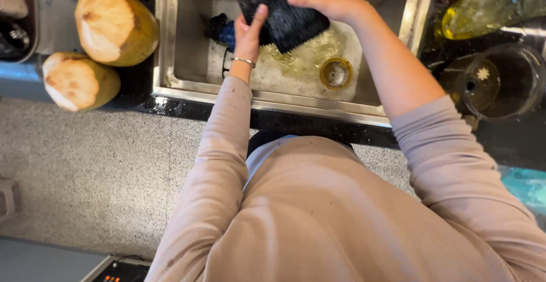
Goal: Washing a black rubber bar mat with a sponge and brush in a sink.
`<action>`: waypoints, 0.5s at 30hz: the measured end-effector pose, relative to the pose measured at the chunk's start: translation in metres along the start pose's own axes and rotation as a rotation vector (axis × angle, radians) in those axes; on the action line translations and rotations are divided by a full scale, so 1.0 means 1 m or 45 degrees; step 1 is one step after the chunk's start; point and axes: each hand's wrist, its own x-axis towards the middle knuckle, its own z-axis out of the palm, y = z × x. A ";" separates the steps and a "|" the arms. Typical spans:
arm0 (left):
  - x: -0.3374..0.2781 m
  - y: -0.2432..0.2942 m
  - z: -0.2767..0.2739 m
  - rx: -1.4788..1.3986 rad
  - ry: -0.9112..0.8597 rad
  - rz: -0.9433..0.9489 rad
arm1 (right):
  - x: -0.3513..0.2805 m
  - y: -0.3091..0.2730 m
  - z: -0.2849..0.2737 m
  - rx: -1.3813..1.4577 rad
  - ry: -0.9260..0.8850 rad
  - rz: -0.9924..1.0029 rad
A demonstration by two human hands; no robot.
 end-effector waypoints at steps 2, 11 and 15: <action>-0.007 0.006 -0.005 0.034 -0.002 -0.010 | 0.024 0.005 0.014 0.190 -0.378 -0.087; 0.004 0.006 -0.011 0.285 0.127 0.152 | 0.047 0.016 0.048 -0.447 -0.417 0.037; 0.022 -0.006 -0.005 0.560 0.060 0.119 | 0.008 0.017 0.042 -0.277 0.125 -0.193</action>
